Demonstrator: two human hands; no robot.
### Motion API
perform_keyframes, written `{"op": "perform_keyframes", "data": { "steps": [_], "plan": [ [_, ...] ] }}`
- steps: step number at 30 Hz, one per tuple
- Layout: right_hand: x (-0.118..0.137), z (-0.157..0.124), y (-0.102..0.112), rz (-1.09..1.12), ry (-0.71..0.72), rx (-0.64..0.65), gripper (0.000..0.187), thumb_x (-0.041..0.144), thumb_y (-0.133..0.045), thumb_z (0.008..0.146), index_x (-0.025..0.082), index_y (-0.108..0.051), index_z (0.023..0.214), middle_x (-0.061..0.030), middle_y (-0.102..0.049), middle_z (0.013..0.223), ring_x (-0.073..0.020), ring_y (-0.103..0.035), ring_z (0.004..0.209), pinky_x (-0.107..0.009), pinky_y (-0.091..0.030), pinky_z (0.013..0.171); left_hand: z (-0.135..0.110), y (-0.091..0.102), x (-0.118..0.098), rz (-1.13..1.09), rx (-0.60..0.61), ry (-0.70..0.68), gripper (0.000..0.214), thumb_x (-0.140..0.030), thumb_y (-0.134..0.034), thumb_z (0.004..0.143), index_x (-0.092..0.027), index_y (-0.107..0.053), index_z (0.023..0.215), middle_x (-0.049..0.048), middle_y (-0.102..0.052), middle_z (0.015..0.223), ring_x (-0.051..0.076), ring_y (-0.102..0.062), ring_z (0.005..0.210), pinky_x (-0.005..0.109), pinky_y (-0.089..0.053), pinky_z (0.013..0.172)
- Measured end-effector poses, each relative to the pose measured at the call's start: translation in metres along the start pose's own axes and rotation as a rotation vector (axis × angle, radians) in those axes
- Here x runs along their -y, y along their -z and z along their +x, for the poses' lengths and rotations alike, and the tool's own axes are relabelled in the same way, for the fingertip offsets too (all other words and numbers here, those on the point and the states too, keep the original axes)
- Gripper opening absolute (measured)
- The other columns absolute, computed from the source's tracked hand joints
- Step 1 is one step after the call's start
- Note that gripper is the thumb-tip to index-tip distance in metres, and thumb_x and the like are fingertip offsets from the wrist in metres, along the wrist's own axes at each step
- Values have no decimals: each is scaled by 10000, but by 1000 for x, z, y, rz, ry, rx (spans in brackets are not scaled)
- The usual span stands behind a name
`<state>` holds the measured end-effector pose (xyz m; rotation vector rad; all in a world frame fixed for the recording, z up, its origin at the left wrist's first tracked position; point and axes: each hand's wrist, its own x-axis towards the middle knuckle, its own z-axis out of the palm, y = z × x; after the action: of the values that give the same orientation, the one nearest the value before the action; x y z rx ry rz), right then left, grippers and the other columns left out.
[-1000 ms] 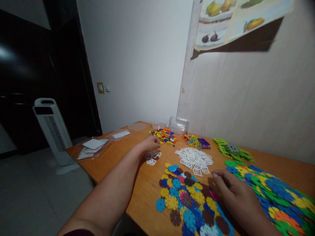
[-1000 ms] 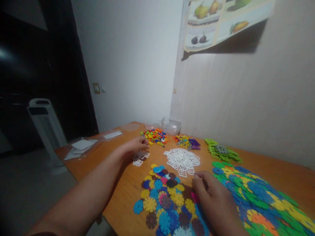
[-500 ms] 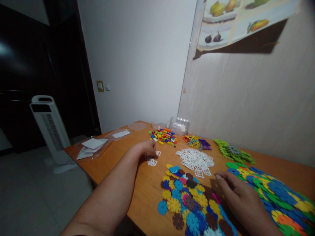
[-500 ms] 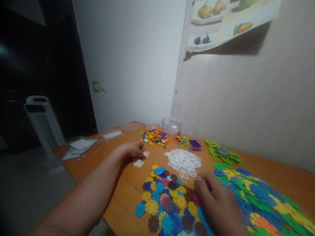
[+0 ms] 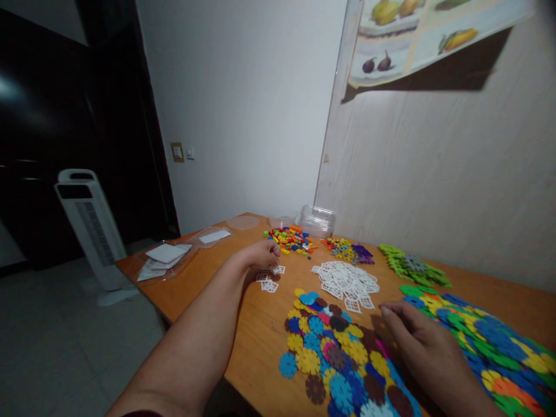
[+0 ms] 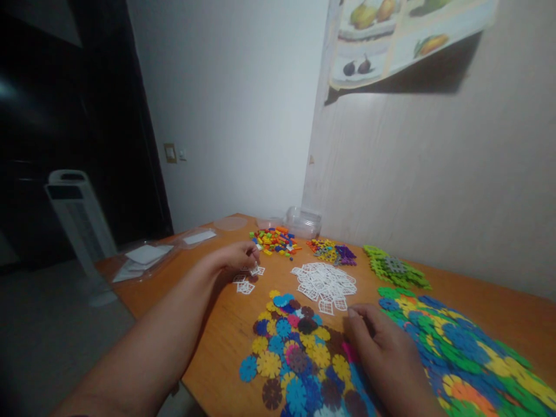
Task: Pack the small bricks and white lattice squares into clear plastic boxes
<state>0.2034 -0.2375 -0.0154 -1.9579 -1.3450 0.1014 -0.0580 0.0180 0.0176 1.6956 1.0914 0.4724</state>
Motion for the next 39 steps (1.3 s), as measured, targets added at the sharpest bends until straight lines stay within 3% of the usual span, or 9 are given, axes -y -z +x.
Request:
{"op": "perform_keyframes", "data": {
  "steps": [5, 11, 13, 19, 24, 29, 39],
  "plan": [
    [-3, 1, 0, -19, 9, -6, 370, 555, -503, 859, 256, -701, 947, -25, -754, 928, -246, -691, 863, -307, -522, 681, 4, -13, -7, -140, -4, -10, 365, -105, -654, 706, -201, -509, 1028, -62, -567, 591, 119, -571, 464, 252, -499, 525],
    [2, -2, 0, -9, 21, -15, 363, 527, -459, 896, 256, -693, 953, -29, -746, 905, -246, -680, 849, -324, -522, 706, 10, -30, -22, -309, 42, -278, 316, -275, -746, 750, -162, -568, 985, -13, -595, 700, 80, -582, 584, 213, -496, 614],
    [3, -3, 0, -12, 42, -19, 370, 527, -458, 896, 247, -695, 947, -38, -743, 898, -248, -679, 839, -331, -521, 712, 10, -27, -18, -216, 17, -255, 286, -257, -733, 747, -161, -565, 957, -23, -583, 677, 78, -557, 541, 204, -469, 563],
    [2, -2, 0, -21, 12, 2, 384, 549, -449, 898, 252, -686, 952, -33, -741, 912, -247, -678, 863, -339, -518, 744, 4, -6, -1, 202, -29, -15, 221, -175, -675, 696, -183, -516, 850, -42, -558, 557, 142, -572, 474, 218, -412, 461],
    [-2, -1, 0, -17, 27, 1, 380, 551, -472, 882, 253, -695, 961, -40, -749, 936, -254, -686, 877, -340, -529, 750, 7, 0, 1, 539, -32, -25, 218, -198, -741, 594, -169, -567, 722, -3, -616, 590, 136, -559, 516, 209, -373, 463],
    [-1, -1, 0, -34, 52, -26, 375, 525, -469, 889, 247, -708, 970, -48, -754, 928, -259, -691, 863, -335, -534, 731, 10, -1, 1, 622, -69, -46, 174, -136, -716, 529, -170, -589, 643, -15, -587, 530, 133, -542, 509, 207, -359, 463],
    [-2, -2, -1, -28, -5, 8, 369, 562, -463, 891, 271, -678, 963, -6, -746, 937, -236, -681, 884, -313, -508, 732, 5, -2, -5, 681, -97, 0, 219, -217, -752, 527, -173, -553, 608, -24, -557, 507, 119, -505, 485, 207, -323, 446]
  ]
}}
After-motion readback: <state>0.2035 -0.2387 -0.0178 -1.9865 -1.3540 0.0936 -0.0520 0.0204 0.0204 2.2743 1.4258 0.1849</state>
